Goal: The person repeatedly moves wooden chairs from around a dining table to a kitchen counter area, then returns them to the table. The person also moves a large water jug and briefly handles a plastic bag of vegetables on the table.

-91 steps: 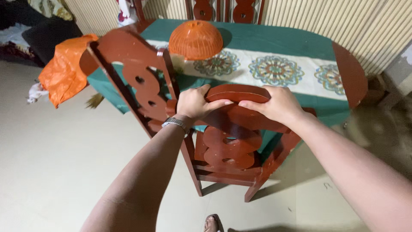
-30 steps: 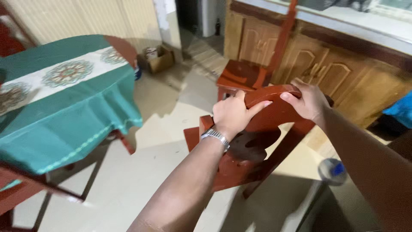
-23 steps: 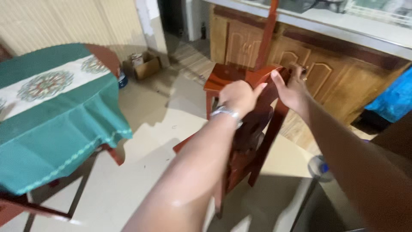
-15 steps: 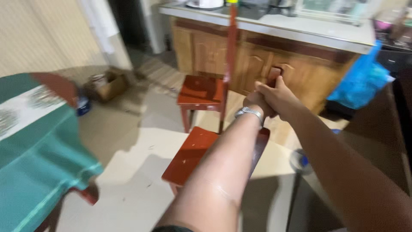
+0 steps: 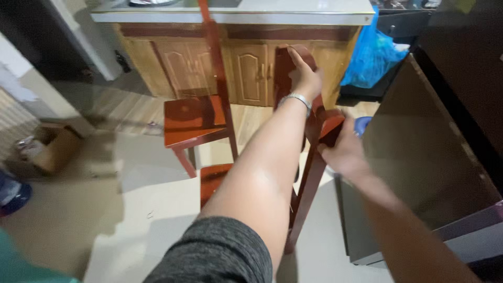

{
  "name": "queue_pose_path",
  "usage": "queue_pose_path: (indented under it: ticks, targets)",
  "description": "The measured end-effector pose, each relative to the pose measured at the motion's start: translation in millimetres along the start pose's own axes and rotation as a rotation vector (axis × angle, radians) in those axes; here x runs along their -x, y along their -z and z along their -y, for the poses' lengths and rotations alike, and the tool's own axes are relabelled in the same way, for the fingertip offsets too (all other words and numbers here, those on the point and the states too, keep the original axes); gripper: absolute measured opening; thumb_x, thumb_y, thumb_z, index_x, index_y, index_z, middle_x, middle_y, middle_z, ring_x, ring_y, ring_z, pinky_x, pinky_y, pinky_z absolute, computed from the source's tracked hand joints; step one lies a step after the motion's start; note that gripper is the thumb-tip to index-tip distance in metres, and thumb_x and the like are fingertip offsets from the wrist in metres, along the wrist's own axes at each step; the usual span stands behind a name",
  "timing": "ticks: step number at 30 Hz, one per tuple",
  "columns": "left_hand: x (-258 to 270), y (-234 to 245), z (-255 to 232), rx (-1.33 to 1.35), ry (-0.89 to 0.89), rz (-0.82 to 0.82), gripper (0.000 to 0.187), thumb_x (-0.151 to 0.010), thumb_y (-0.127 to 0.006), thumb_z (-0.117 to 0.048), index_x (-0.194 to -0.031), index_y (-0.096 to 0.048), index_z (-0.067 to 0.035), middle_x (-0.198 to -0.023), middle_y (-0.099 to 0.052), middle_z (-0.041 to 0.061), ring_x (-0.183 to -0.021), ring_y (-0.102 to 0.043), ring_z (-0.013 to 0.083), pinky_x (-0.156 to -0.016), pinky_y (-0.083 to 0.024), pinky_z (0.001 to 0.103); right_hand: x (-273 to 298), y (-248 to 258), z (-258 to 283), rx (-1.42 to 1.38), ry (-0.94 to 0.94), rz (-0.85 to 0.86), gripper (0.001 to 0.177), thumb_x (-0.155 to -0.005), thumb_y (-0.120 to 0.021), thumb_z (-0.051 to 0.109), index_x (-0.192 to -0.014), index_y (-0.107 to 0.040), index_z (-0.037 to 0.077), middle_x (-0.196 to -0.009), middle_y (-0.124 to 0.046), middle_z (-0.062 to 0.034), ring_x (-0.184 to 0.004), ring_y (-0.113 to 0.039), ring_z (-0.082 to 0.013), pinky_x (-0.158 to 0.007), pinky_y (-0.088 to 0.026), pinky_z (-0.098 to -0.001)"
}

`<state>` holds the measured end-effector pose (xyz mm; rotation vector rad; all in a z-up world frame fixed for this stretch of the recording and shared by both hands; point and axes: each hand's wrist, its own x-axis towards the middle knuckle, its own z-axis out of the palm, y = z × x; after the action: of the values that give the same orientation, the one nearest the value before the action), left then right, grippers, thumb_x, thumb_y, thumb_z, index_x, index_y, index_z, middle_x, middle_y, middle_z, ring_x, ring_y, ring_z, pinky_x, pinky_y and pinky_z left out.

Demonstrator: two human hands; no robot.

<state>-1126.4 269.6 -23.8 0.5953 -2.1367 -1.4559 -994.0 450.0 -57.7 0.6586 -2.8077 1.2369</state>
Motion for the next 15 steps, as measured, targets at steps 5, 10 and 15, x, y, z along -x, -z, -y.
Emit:
queue_pose_path:
  ticks: [5, 10, 15]
  targets:
    - [-46.7, -6.4, -2.1, -0.032, 0.067, 0.063, 0.089, -0.094, -0.054, -0.026, -0.163, 0.001, -0.038, -0.154, -0.021, 0.045, -0.112, -0.068, 0.0513, -0.092, -0.060, 0.048, -34.2, -25.3, -17.1, -0.458, -0.081, 0.052, 0.090, -0.079, -0.079, 0.020, -0.148, -0.025, 0.003, -0.135, -0.057, -0.0248, -0.126, -0.058, -0.0351, -0.102, -0.049, -0.0430]
    - [-138.7, -32.6, 48.3, -0.016, -0.220, -0.104, 0.081, -0.092, -0.061, -0.025, -0.161, -0.019, -0.030, -0.150, -0.051, 0.033, -0.121, -0.066, 0.0456, -0.099, -0.052, 0.049, -104.6, -52.2, -25.8, -0.092, -0.089, -0.066, 0.087, -0.081, -0.085, 0.035, -0.137, -0.029, -0.002, -0.124, -0.063, -0.0288, -0.115, -0.065, -0.0380, -0.096, -0.052, -0.0437]
    - [-166.7, -23.3, 48.1, 0.034, -0.151, -0.084, 0.100, -0.084, -0.069, -0.025, -0.161, -0.006, -0.023, -0.155, -0.030, 0.036, -0.133, -0.045, 0.0532, -0.108, -0.041, 0.054, -157.8, -59.9, -43.7, -0.221, 0.074, -0.077, 0.078, -0.081, -0.085, 0.032, -0.132, -0.036, 0.000, -0.119, -0.066, -0.0223, -0.109, -0.067, -0.0307, -0.092, -0.054, -0.0424]
